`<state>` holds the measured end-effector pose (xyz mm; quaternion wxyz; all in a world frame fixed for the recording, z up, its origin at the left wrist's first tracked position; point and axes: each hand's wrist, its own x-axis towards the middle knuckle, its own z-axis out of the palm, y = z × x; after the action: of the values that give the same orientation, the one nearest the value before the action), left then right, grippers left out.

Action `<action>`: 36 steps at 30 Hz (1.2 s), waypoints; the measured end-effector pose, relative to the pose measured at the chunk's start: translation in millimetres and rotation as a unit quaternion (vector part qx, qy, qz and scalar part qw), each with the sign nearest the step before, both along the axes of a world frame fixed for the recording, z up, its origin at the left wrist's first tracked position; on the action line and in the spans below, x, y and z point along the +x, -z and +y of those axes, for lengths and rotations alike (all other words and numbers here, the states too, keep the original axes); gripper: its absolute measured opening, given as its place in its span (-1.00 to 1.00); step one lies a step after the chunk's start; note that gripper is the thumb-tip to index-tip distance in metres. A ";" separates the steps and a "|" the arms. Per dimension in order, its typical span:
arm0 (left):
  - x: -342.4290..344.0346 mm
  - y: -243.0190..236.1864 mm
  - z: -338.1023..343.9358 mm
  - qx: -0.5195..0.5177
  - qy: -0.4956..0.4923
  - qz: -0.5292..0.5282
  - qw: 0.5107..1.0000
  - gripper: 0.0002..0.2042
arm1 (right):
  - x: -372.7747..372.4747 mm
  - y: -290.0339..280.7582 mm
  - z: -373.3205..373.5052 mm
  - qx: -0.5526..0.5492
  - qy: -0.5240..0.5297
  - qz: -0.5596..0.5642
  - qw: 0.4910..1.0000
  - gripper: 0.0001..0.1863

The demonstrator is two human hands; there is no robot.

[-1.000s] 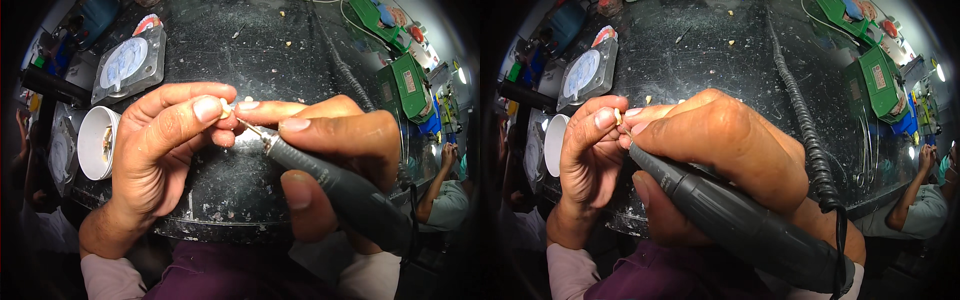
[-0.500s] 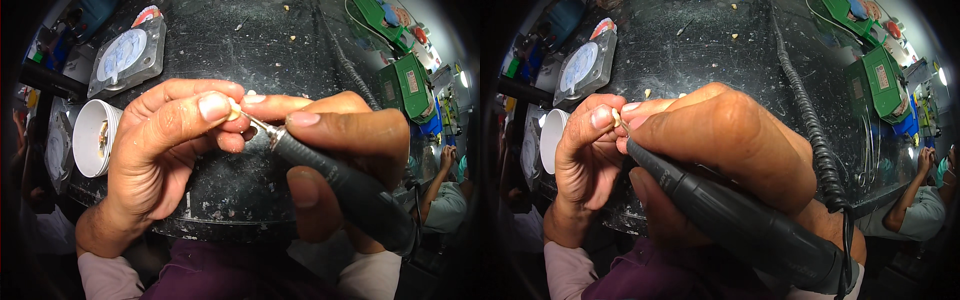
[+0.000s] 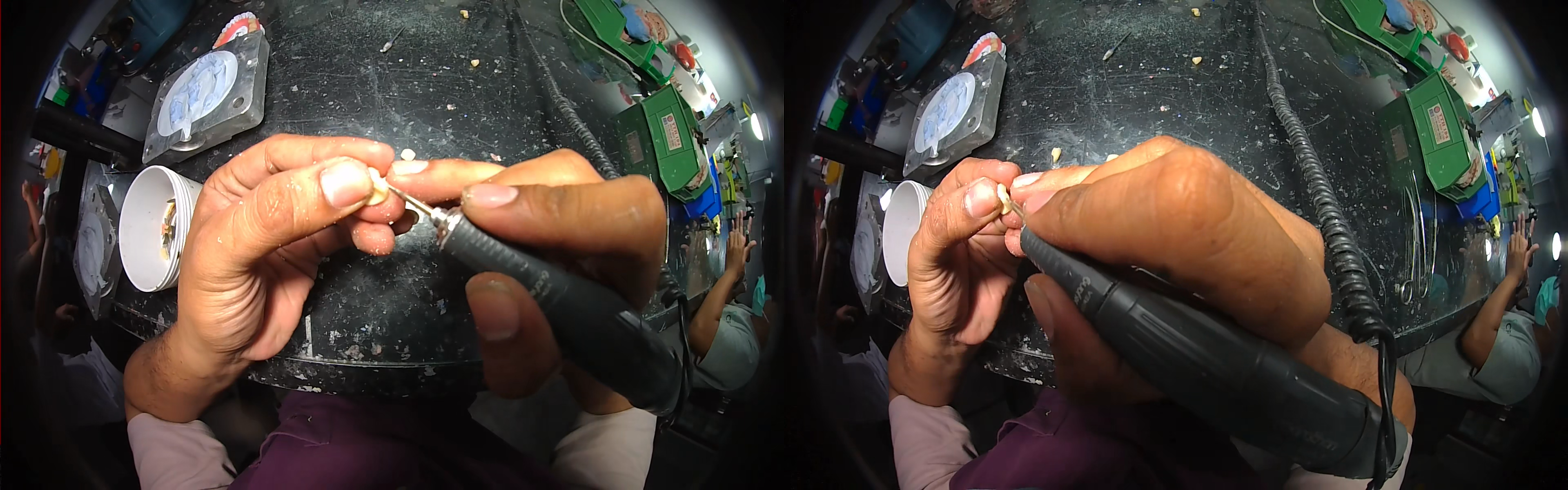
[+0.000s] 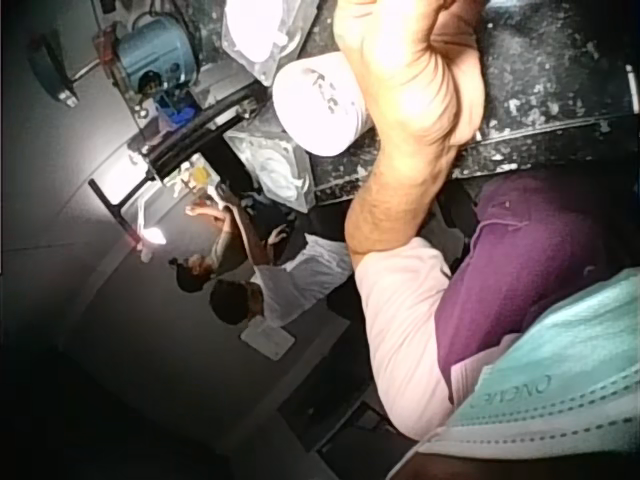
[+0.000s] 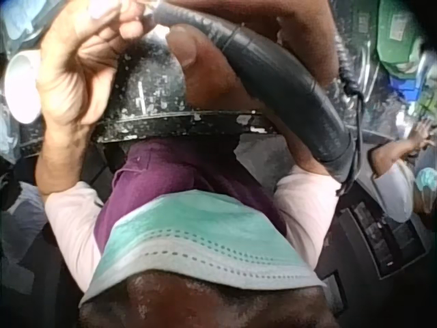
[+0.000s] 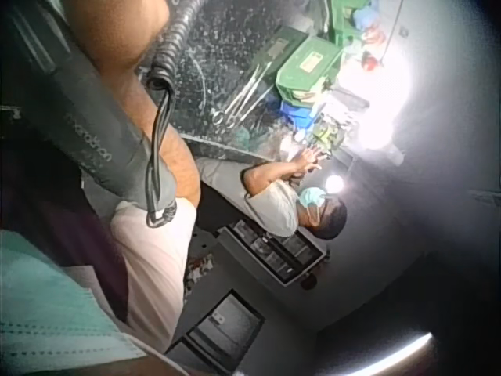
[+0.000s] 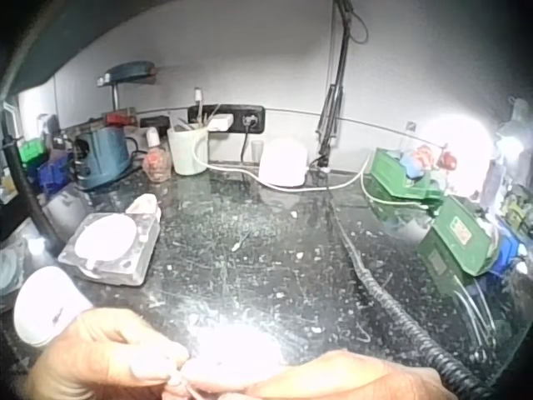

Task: The person uses a rotary tool to sand a dental prosthetic by hand. They hold the prosthetic between their fingers and apply the spinning bit to its surfaces, then put the tool down to handle small fragments on the workbench.

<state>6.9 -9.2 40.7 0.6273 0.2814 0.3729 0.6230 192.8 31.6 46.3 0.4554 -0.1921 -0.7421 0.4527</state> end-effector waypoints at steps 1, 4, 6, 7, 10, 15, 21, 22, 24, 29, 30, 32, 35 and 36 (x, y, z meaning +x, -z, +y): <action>0.0 -0.1 0.1 0.000 0.000 0.000 1.000 -0.76 | 0.5 -0.4 0.5 0.000 0.000 0.000 1.000 -0.71; 0.1 -0.4 0.4 0.000 0.002 -0.007 1.000 -0.76 | 1.0 -0.2 2.5 0.025 -0.003 -0.006 1.000 -0.71; 0.0 -0.3 0.2 -0.002 0.002 -0.011 1.000 -0.76 | 0.3 2.4 4.4 0.045 -0.005 -0.006 0.999 -0.71; -0.4 -0.1 -0.1 -0.003 0.002 -0.010 1.000 -0.76 | -1.2 6.0 4.2 0.045 -0.006 -0.005 0.999 -0.71; -0.4 0.9 0.3 0.002 0.010 -0.010 1.000 -0.76 | -5.5 12.4 1.7 0.046 0.006 0.052 0.998 -0.70; 0.4 0.2 -1.6 -0.001 0.004 0.000 1.000 -0.76 | -8.1 9.6 -0.2 0.021 0.033 0.034 0.999 -0.68; 1.1 -0.4 -0.6 -0.012 0.002 -0.006 1.000 -0.76 | -3.8 16.1 7.1 0.046 -0.008 0.070 0.996 -0.68; 0.6 0.1 -0.7 -0.012 0.001 -0.006 1.000 -0.76 | -4.2 16.8 7.7 0.045 -0.009 0.071 0.996 -0.68; 0.3 0.7 -0.5 -0.001 0.003 -0.001 1.000 -0.76 | -3.8 16.6 7.7 0.050 -0.016 0.061 0.997 -0.67; 1.9 -0.9 -0.3 -0.005 -0.004 0.001 1.000 -0.76 | -1.3 9.9 6.0 0.040 -0.015 0.040 0.998 -0.68; 2.1 -1.4 -0.3 -0.012 -0.009 0.000 1.000 -0.76 | -1.4 8.5 5.4 0.036 -0.004 0.030 0.999 -0.69; 2.0 -0.9 -0.3 -0.010 -0.009 0.003 1.000 -0.76 | 1.3 5.8 9.8 0.059 -0.008 0.015 0.998 -0.68; 1.7 -0.3 -0.6 -0.008 -0.008 0.005 1.000 -0.76 | -0.5 6.7 7.8 0.066 -0.001 0.010 0.998 -0.68; 1.7 -0.3 -0.5 -0.009 -0.007 0.005 1.000 -0.76 | -2.1 7.1 5.7 0.051 0.009 0.021 0.998 -0.69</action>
<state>8.6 -9.7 40.9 0.6235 0.2762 0.3833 0.6230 190.7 37.3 39.2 0.4840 -0.1659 -0.7530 0.4138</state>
